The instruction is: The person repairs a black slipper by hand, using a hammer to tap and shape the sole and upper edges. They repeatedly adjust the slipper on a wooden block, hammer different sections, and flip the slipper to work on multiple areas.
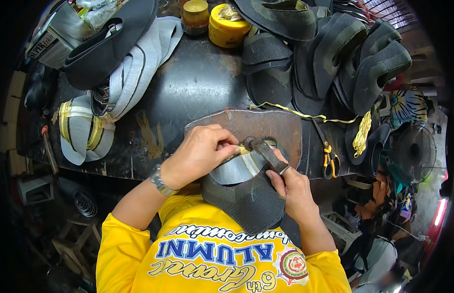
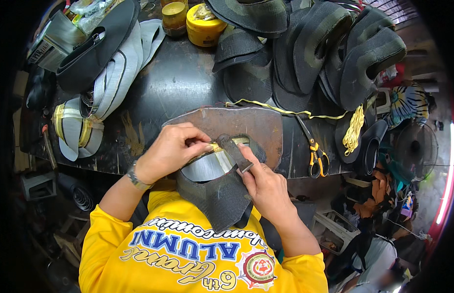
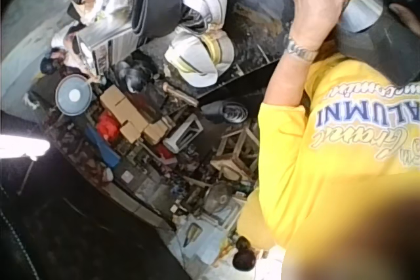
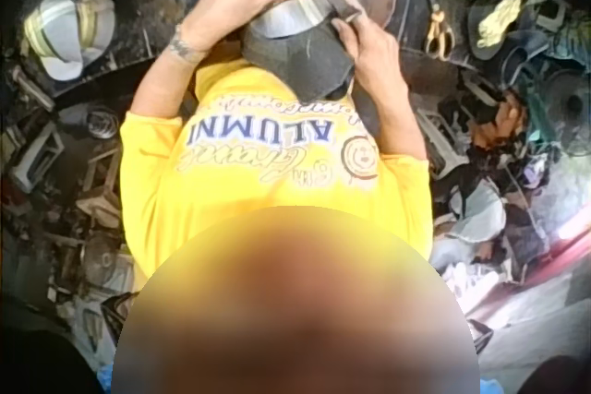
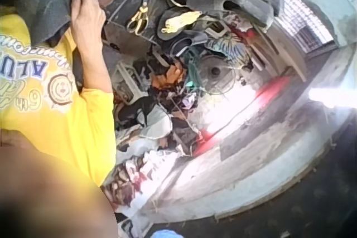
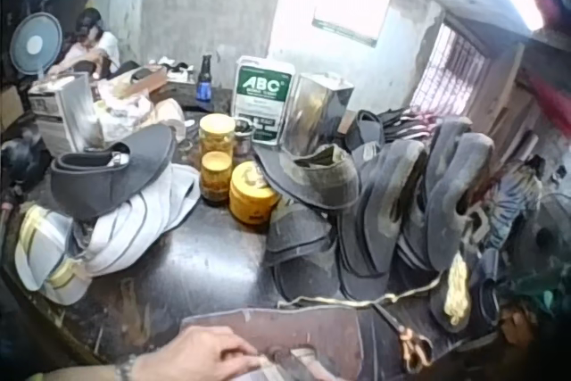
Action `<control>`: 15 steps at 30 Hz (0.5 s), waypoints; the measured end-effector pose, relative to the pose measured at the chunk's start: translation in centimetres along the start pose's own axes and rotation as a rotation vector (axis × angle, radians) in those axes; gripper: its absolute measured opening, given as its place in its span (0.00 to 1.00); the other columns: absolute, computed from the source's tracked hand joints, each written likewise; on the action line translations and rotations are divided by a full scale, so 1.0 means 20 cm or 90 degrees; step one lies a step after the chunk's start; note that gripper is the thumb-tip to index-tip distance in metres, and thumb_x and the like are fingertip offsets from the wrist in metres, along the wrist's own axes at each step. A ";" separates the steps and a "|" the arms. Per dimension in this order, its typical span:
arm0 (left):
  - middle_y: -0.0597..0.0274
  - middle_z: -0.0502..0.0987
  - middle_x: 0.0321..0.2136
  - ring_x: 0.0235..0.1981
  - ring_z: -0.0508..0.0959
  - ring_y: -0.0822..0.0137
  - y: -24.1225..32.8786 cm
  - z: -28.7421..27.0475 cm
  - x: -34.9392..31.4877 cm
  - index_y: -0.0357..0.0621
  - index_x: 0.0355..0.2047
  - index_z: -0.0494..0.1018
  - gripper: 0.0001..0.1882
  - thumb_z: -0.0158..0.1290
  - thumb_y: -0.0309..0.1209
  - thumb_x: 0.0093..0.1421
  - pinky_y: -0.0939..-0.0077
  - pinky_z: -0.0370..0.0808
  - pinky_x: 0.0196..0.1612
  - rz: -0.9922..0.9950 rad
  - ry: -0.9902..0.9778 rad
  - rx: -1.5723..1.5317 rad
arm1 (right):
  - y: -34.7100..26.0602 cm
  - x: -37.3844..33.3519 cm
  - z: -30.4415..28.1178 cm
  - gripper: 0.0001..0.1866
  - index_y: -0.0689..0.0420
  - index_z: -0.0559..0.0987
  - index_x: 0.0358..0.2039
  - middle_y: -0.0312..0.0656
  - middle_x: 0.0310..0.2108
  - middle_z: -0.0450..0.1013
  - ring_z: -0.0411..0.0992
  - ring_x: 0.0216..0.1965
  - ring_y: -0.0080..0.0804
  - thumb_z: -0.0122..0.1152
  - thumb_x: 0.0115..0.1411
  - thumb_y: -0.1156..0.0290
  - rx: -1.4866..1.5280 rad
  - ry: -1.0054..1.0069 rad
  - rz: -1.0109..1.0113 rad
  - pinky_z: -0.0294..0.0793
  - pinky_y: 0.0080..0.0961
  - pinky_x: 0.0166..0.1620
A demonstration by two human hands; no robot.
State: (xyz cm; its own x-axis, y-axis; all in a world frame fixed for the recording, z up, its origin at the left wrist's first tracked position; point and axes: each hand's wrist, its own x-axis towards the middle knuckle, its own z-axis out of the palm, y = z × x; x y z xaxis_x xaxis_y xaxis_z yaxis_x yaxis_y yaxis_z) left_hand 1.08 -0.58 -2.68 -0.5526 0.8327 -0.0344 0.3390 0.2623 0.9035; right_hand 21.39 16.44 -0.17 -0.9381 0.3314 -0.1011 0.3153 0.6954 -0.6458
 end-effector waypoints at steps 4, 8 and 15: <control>0.55 0.79 0.29 0.31 0.82 0.57 0.00 -0.01 -0.03 0.37 0.35 0.82 0.06 0.64 0.23 0.56 0.70 0.78 0.36 0.020 0.001 0.051 | -0.06 -0.01 -0.10 0.31 0.50 0.68 0.69 0.52 0.38 0.81 0.82 0.38 0.47 0.61 0.66 0.74 0.038 -0.028 -0.005 0.79 0.37 0.40; 0.57 0.76 0.30 0.32 0.81 0.55 -0.02 0.02 -0.05 0.43 0.34 0.82 0.05 0.64 0.25 0.56 0.66 0.78 0.36 0.143 0.038 0.182 | -0.13 -0.04 -0.15 0.21 0.69 0.73 0.60 0.43 0.36 0.79 0.71 0.23 0.18 0.60 0.69 0.74 0.288 0.135 -0.067 0.69 0.16 0.30; 0.59 0.75 0.30 0.31 0.80 0.57 -0.05 0.03 -0.06 0.44 0.34 0.81 0.06 0.65 0.25 0.55 0.67 0.77 0.34 0.203 0.065 0.194 | -0.11 0.00 -0.04 0.29 0.53 0.69 0.68 0.58 0.45 0.78 0.80 0.42 0.53 0.59 0.66 0.77 0.034 -0.020 -0.012 0.79 0.35 0.43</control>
State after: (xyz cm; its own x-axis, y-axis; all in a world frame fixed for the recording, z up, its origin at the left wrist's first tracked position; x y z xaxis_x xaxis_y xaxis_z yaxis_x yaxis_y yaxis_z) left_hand 1.93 -1.56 -3.81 -0.4505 0.8472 0.2816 0.7053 0.1443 0.6941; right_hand 20.73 15.43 1.93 -0.9481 0.2976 -0.1123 0.2905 0.6664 -0.6867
